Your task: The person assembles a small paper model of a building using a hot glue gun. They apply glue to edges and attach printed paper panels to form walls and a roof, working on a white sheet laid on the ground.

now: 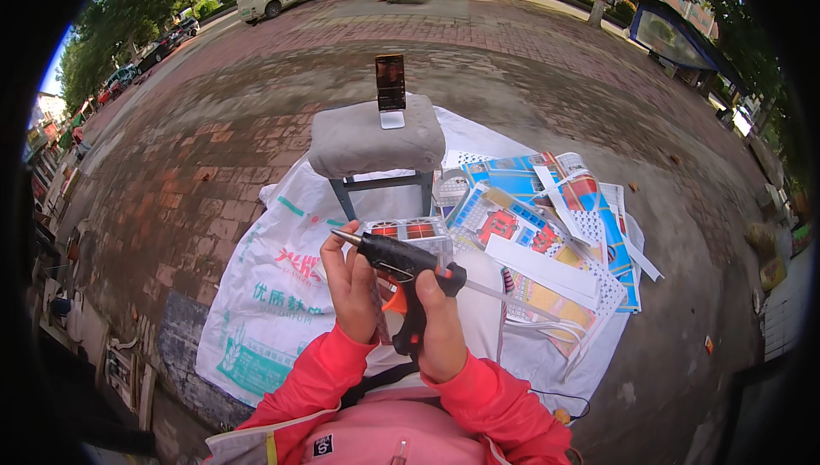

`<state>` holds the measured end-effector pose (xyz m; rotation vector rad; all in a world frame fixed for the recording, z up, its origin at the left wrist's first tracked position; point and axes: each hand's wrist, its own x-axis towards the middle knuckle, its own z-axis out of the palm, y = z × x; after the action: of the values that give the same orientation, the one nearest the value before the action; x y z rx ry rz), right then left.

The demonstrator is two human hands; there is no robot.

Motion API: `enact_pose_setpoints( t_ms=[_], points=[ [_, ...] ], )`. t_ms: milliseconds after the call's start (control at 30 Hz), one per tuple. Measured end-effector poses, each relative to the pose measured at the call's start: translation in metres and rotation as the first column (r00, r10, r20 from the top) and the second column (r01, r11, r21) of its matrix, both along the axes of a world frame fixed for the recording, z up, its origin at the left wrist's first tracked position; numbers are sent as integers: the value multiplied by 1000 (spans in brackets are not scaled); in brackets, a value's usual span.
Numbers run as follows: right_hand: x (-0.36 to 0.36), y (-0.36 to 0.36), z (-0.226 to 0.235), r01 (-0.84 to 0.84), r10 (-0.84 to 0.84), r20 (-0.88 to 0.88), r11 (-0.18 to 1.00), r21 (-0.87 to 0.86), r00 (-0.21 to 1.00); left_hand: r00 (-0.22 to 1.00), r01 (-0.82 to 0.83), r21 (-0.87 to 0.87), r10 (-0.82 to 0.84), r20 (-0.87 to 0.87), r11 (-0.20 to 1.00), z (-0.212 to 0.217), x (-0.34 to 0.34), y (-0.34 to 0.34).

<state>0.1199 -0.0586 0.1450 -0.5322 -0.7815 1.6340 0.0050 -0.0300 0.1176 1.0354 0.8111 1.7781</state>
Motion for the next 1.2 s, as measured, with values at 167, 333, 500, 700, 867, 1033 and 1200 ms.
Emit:
enact_pose_setpoints(
  t_ms=[167,333,500,700,867,1033,1200],
  points=[
    [17,6,8,7,-10,74,999,42,997,921,-355,68,361,-143,932,-27,-47,8],
    [83,8,22,254,-259,131,966,58,957,808,-552,-74,511,-294,830,-101,-129,9],
    [169,19,21,543,-541,69,840,-14,838,561,-677,-117,406,-721,727,-203,-171,24],
    [202,23,0,472,-475,-28,878,-81,879,97,-447,-285,-271,-958,848,-250,-95,115],
    [235,39,-1,532,-536,0,837,-128,844,74,94,-146,-153,-985,985,-239,114,209],
    [300,50,-2,819,-788,255,573,-33,561,55,736,65,35,-998,674,-281,360,255],
    [321,72,-31,936,-881,321,306,-174,348,-344,768,-195,136,-929,610,-353,507,316]
  ],
)
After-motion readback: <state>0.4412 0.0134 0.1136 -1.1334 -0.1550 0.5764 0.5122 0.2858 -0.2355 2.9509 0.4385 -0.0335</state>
